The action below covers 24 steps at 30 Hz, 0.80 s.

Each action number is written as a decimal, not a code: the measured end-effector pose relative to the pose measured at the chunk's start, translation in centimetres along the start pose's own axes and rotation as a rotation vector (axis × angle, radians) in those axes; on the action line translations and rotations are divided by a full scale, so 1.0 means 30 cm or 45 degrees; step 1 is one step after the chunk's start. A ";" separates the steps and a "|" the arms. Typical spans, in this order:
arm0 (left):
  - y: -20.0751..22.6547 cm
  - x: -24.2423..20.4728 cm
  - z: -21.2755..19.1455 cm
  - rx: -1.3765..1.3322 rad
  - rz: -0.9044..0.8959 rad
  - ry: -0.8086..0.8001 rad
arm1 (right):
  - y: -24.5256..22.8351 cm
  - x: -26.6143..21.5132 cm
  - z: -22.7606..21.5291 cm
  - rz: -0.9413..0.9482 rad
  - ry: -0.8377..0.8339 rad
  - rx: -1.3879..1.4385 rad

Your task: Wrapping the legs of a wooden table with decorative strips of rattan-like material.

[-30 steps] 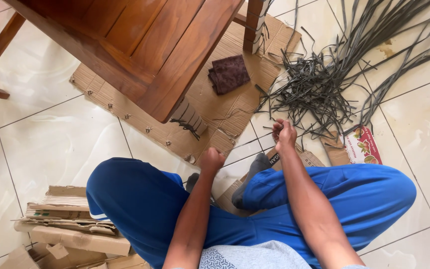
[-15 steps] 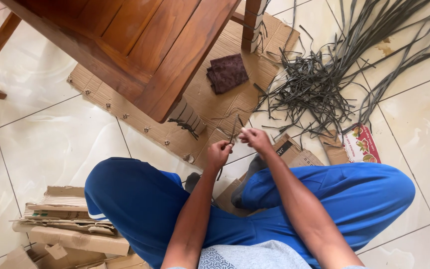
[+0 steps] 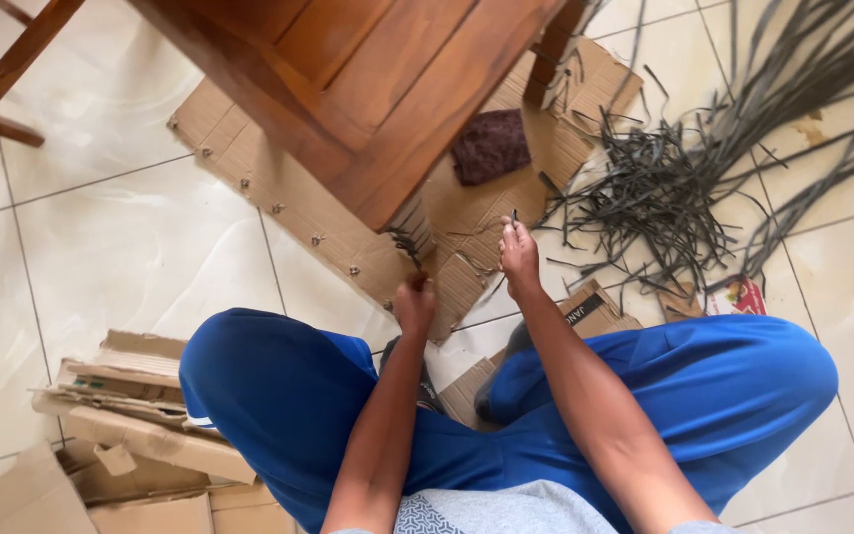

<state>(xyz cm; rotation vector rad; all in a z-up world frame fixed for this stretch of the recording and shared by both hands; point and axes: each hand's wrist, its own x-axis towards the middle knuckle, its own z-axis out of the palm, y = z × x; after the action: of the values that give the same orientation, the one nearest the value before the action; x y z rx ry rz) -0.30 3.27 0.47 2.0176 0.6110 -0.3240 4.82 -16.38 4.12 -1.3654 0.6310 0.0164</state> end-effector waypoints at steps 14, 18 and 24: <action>0.100 0.234 -0.164 -0.430 0.318 -0.142 | 0.104 0.279 0.234 -0.354 -0.758 -1.384; -0.128 0.432 -0.053 -0.635 0.415 -0.386 | 0.127 0.327 0.260 -0.365 -0.811 -1.418; -0.337 0.607 0.094 -0.704 0.419 -0.420 | 0.111 0.364 0.256 -0.335 -0.743 -1.361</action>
<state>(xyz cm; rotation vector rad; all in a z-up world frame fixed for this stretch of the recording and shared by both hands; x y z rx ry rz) 9.55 10.18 -16.78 1.4550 0.1303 -0.2466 15.88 -12.38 -3.05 -2.3239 -0.1210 0.5899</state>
